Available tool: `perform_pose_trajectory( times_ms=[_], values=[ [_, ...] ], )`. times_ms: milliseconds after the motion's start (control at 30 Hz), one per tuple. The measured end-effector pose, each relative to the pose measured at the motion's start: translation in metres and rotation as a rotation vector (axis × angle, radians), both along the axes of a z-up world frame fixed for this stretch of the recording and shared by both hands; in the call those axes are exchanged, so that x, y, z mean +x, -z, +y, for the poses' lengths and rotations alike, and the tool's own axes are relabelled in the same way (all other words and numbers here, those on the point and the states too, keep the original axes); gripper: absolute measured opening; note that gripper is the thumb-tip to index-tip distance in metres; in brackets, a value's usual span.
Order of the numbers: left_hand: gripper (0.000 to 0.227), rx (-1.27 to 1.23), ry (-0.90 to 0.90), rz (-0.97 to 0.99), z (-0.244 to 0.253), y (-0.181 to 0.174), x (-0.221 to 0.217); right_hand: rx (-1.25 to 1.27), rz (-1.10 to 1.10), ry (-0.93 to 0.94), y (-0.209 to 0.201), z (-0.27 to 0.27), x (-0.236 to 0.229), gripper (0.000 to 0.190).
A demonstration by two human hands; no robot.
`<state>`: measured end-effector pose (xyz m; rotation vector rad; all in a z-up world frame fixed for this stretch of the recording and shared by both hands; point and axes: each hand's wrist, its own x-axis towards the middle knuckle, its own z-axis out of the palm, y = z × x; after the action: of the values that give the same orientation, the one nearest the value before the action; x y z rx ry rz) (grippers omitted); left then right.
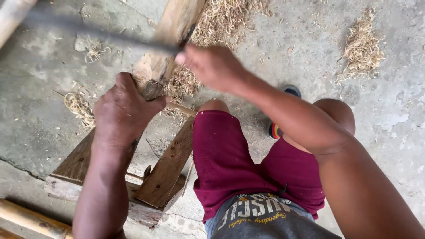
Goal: The person shaves a bamboo pole using a machete. They hold the pole by hand against a wooden support and repeatedly scrape the blade along the outer surface to remove layers.
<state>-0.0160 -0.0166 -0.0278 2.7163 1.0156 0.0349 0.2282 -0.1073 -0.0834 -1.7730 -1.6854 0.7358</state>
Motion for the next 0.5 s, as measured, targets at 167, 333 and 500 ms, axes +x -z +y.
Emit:
perform_pose_trajectory(
  times_ms=[167, 333, 500],
  values=[
    [0.098, 0.387, -0.101, 0.227, -0.022, 0.009, 0.012, 0.298, -0.401, 0.297, -0.005, -0.007, 0.069, 0.031],
    [0.090, 0.011, -0.059, 0.339, -0.003, -0.012, 0.013, 0.105, -0.416, 0.319, -0.015, -0.028, 0.075, 0.034],
    [0.075, -0.584, -0.206, 0.330, 0.020, -0.015, 0.013, 0.010, -0.426, 0.202, -0.016, -0.037, 0.067, 0.040]
  ],
)
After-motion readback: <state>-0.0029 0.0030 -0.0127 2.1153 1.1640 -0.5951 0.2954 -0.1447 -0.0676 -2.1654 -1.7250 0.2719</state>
